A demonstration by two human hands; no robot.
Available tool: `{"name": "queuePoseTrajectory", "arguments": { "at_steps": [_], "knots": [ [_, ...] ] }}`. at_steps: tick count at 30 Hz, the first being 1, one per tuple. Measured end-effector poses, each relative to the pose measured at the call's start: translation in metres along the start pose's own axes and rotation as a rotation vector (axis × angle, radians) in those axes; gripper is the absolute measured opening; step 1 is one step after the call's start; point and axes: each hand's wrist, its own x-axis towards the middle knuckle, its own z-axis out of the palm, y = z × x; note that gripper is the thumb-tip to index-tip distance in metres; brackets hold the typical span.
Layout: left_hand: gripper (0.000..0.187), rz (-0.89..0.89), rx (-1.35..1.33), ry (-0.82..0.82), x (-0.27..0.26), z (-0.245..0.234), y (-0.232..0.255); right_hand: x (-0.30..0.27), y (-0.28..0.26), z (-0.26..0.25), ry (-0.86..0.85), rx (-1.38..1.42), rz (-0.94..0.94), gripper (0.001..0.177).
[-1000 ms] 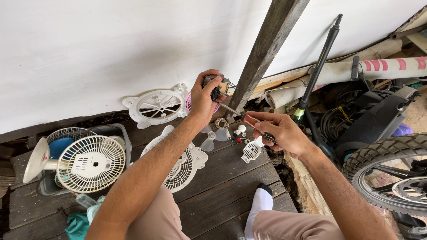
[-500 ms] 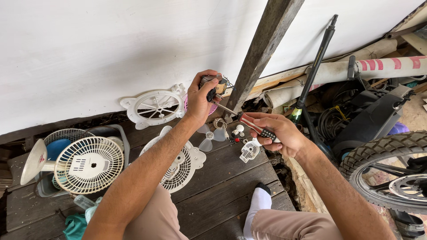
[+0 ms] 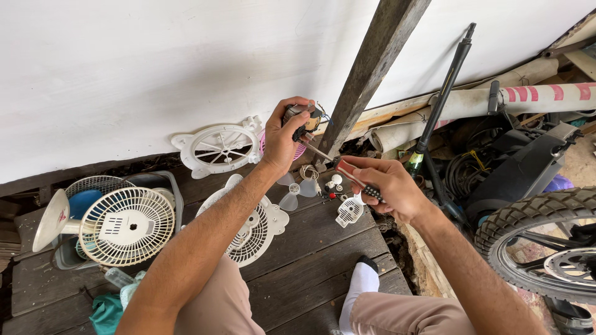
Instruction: The person disassembles a small white electric fan using a screwdriver. They remove the front grille, the fan blade, and the central motor housing, placing the parts on the floor.
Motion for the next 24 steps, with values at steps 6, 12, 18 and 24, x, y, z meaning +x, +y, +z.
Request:
{"name": "queuePoseTrajectory", "arguments": {
  "at_steps": [6,12,18,24],
  "knots": [
    [0.024,0.102,0.180,0.029,-0.004,0.007,0.003,-0.002,-0.002,0.006,-0.061,0.244,0.111,0.038],
    [0.030,0.119,0.265,0.070,-0.008,0.011,0.009,0.000,0.008,0.006,0.021,-0.340,-0.069,0.036],
    [0.032,0.062,0.192,0.106,-0.007,0.002,0.008,0.002,0.024,0.020,0.305,-1.224,-0.916,0.026],
    [0.031,-0.086,-0.169,0.199,-0.005,-0.004,0.009,0.000,0.003,0.029,0.550,-1.667,-1.138,0.033]
  ]
}}
